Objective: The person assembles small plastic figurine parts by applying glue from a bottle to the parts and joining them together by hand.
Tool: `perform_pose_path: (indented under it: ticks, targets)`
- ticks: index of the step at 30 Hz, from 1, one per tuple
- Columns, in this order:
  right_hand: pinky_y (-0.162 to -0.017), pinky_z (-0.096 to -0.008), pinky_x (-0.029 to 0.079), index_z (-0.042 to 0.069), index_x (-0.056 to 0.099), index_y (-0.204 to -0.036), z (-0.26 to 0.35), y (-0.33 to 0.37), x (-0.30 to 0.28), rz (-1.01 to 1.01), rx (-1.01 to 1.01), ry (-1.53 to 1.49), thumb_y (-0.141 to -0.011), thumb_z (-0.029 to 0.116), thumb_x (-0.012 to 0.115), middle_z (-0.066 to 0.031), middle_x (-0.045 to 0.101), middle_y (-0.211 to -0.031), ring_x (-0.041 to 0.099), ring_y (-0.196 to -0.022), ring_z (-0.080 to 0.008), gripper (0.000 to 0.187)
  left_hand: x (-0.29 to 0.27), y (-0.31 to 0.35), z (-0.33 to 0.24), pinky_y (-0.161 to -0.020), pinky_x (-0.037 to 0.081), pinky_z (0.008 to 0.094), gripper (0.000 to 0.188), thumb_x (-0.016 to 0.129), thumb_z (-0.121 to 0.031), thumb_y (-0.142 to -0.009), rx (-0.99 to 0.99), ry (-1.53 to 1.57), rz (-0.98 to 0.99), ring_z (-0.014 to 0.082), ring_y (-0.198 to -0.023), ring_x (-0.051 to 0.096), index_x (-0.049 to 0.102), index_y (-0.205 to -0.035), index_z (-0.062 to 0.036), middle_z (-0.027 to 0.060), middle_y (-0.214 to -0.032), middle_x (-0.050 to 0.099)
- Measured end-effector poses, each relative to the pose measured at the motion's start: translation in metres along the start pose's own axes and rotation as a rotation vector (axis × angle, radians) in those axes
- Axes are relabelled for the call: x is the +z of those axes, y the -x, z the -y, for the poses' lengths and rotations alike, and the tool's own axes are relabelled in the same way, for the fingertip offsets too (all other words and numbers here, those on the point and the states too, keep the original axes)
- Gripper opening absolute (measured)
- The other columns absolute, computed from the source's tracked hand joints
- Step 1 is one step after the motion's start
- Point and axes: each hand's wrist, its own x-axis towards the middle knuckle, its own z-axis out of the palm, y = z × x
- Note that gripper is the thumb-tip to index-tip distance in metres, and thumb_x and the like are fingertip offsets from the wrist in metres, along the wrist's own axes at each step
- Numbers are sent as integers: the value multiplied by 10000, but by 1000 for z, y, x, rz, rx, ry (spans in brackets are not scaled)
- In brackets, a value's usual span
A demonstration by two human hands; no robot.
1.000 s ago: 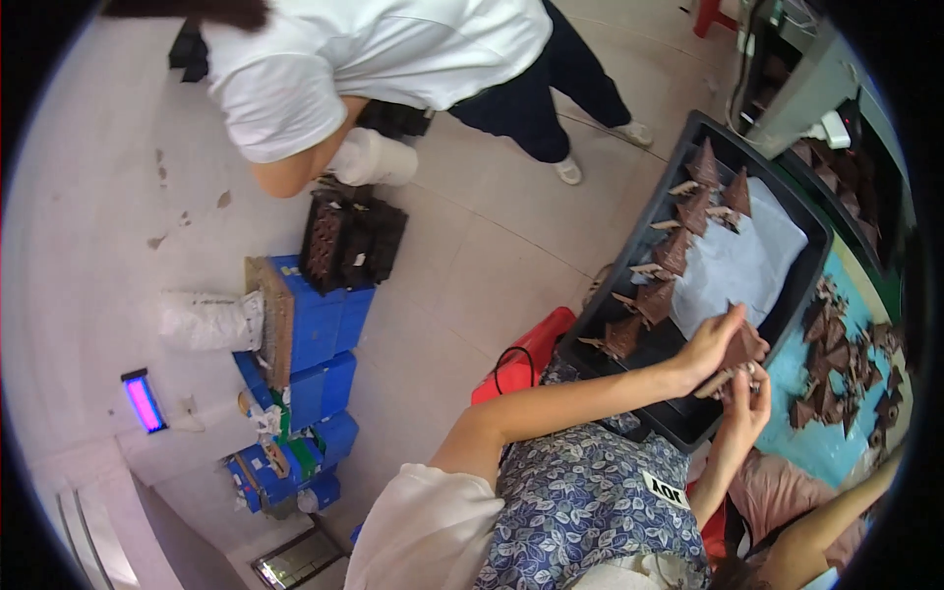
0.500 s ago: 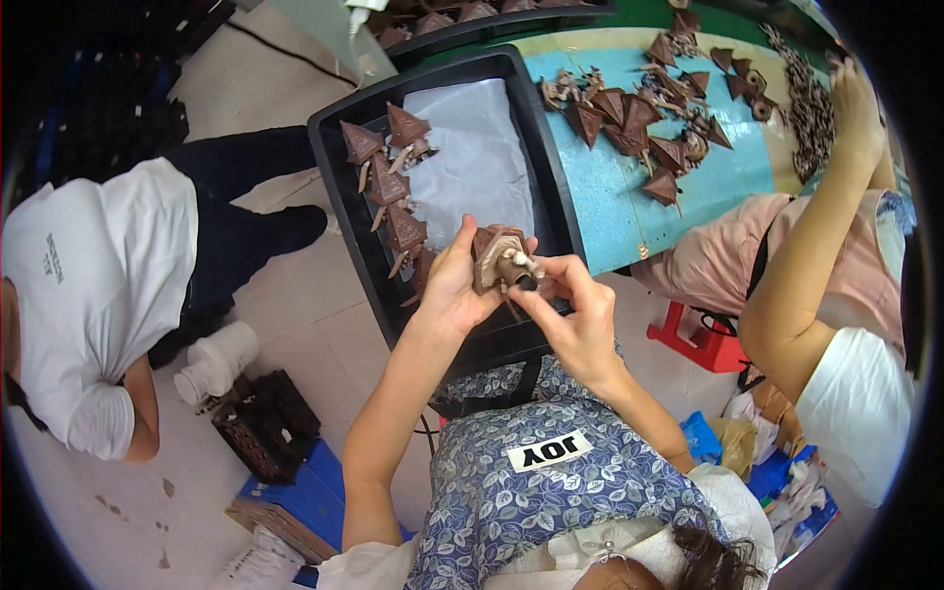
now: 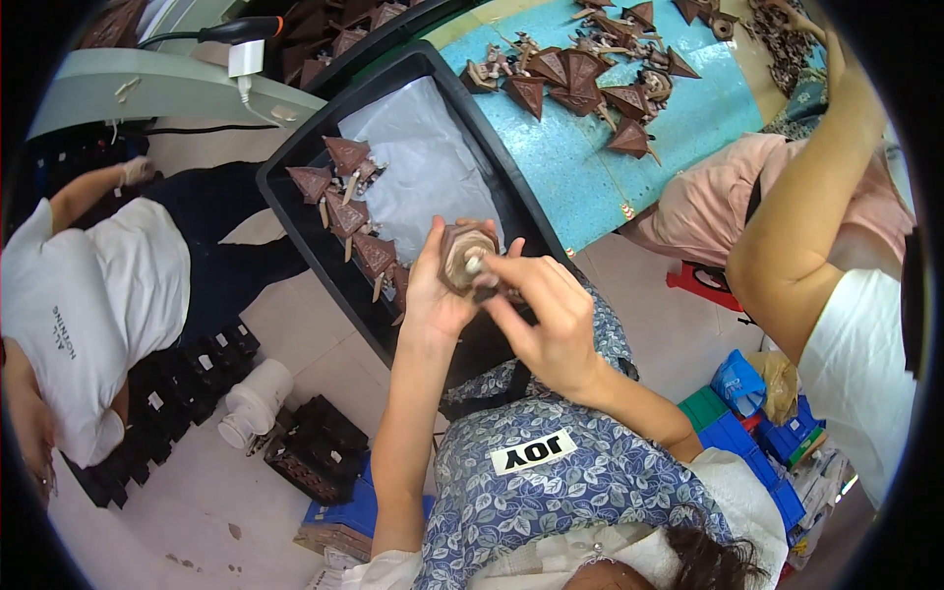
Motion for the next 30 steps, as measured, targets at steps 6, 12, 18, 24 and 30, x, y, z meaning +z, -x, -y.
perform_pose_path:
  ticks: [6, 12, 18, 24, 30]
  targets:
    - [-699, -280, 540, -45, 518, -1159, -93, -23, 106, 133, 651, -883, -903, -6, 544, -110, 648, -974, 624, -811, -146, 260, -17, -27, -56, -1067, 342, 400, 364, 403, -119, -987, 800, -1110, -214, 294, -1245, 476, 420, -1311, 46, 177, -1300, 520]
    - [-680, -353, 529, -41, 535, -1118, -137, -32, 179, 217, 693, -483, -818, 50, 642, -161, 666, -804, 662, -729, -239, 332, -54, -32, -65, -1118, 232, 465, 558, 479, 18, -864, 1129, -2457, -371, 393, -1382, 250, 330, -1401, 41, 231, -1494, 247]
    - [-549, -313, 490, -4, 578, -1004, -107, -94, 78, -251, 132, 21, -777, -16, 621, -116, 630, -681, 635, -591, -219, 232, -62, -21, -59, -1120, 209, 487, 584, 523, -36, -856, 1087, -2509, -511, 408, -1396, 205, 329, -1400, 55, 249, -1509, 194]
    - [-1092, -513, 269, 87, 569, -1171, -202, -196, 32, 21, -237, 871, -617, 125, 739, -129, 543, -1184, 453, -1173, -336, 581, -21, -23, -19, -1085, 302, 431, 488, 555, -32, -854, 1151, -2176, -247, 374, -1315, 371, 453, -1328, 16, 224, -1423, 354]
    - [-986, -477, 346, 100, 684, -925, -146, -195, -4, -69, -90, 691, -724, 308, 709, -75, 643, -839, 584, -954, -282, 291, 13, -34, 5, -1047, 347, 442, 481, 592, -106, -886, 1014, -1862, -140, 338, -1279, 423, 433, -1325, 10, 203, -1398, 391]
